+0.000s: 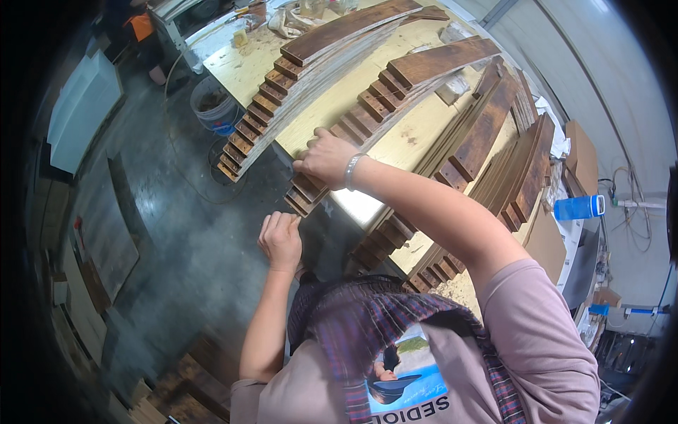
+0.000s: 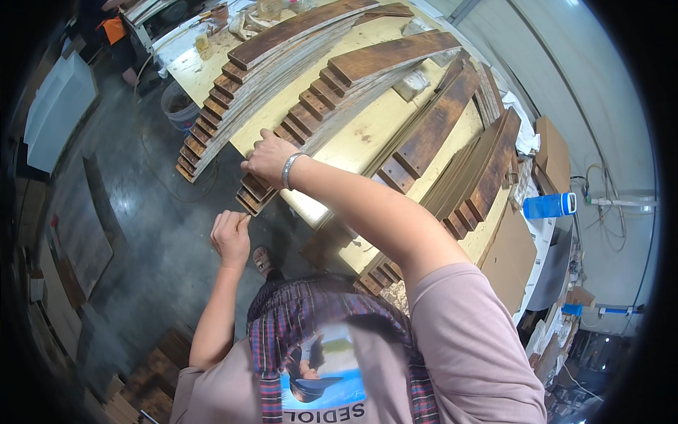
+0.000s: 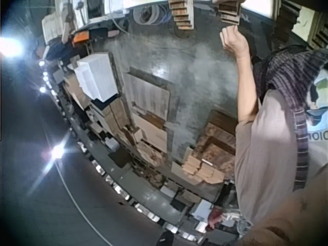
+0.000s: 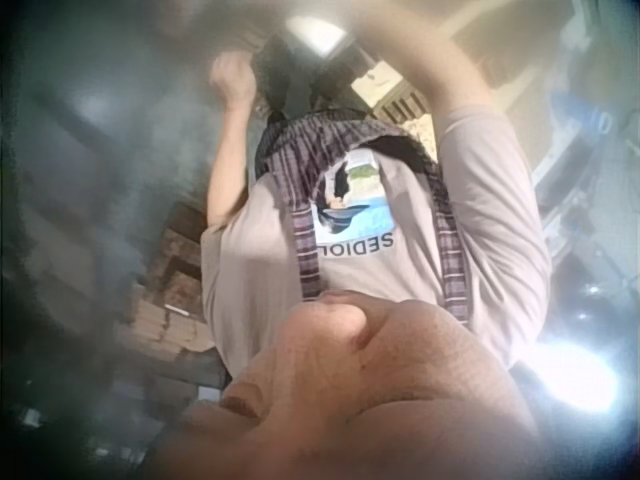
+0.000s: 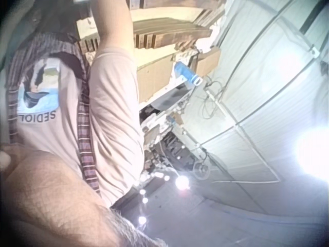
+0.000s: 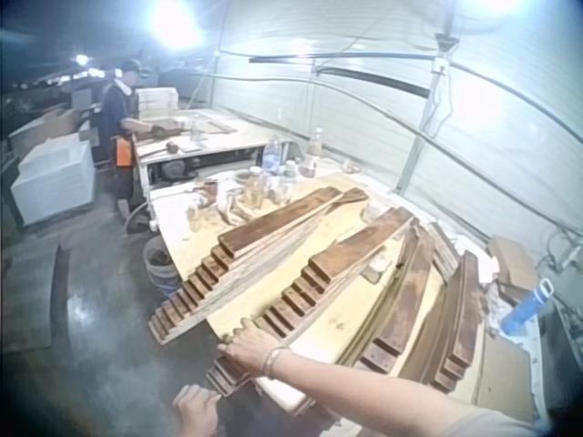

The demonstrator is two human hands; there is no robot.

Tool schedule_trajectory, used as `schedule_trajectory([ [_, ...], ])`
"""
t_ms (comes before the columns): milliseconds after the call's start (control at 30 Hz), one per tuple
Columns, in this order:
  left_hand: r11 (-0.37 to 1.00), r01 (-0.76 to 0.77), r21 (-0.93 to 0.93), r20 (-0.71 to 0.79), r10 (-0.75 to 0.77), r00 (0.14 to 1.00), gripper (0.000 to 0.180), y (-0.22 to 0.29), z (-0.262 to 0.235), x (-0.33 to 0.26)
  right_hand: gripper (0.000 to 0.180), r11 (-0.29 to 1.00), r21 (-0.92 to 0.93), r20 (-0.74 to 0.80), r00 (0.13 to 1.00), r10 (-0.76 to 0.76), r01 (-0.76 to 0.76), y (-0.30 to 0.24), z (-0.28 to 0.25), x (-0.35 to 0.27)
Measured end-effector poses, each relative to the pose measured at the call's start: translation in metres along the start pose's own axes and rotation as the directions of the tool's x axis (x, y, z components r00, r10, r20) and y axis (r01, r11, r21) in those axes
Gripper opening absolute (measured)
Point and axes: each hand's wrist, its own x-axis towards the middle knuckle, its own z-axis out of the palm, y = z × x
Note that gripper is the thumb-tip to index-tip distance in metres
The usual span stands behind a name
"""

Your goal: The person inserts small white rectangular connectors into slots along the edge of curved wooden slats arranged on a workbench, pressing them in by hand and using a small wooden block to seat them.

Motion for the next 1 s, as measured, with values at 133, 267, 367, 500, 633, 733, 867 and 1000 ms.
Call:
schedule_trajectory([
  [133, 0.999, 0.033, 0.007, -0.08, -0.032, 0.996, 0.009, -0.007, -0.001, 0.017, 0.025, 1.0, -0.025, -0.019, 1.0, 0.0, -0.001, 0.0, 0.003, 0.001],
  [267, 0.999, 0.038, 0.02, -0.077, -0.036, 0.996, 0.008, -0.008, 0.002, 0.013, 0.024, 1.0, -0.017, -0.005, 1.0, 0.005, -0.005, 0.001, 0.0, 0.0],
  [367, 0.998, -0.016, -0.068, -0.022, 0.015, 1.0, 0.007, -0.002, 0.001, -0.011, 0.024, 0.999, -0.042, 0.023, 1.0, 0.001, 0.0, -0.001, 0.0, 0.0],
  [500, 1.0, 0.005, -0.028, -0.09, -0.008, 0.996, 0.006, -0.002, 0.0, 0.004, 0.024, 1.0, -0.01, -0.015, 1.0, 0.01, -0.01, 0.002, 0.005, -0.001],
  [633, 1.0, -0.024, -0.005, -0.063, 0.024, 0.998, 0.007, -0.004, 0.009, 0.001, 0.02, 0.999, -0.034, -0.005, 1.0, -0.006, 0.006, 0.001, 0.002, -0.002],
  [733, 0.992, -0.039, -0.119, -0.004, 0.039, 0.999, 0.008, 0.007, 0.008, -0.021, 0.019, 0.999, -0.037, 0.033, 0.999, 0.003, -0.002, -0.001, -0.002, 0.0],
  [867, 0.996, 0.03, -0.088, -0.112, -0.04, 0.993, 0.008, 0.0, 0.005, -0.001, 0.022, 1.0, 0.008, -0.053, 0.999, 0.001, 0.0, 0.001, 0.008, -0.001],
  [1000, 0.995, 0.001, -0.097, -0.035, -0.005, 0.999, 0.01, -0.001, 0.008, -0.009, 0.021, 1.0, -0.027, 0.006, 1.0, 0.003, -0.003, 0.0, 0.002, 0.001],
])
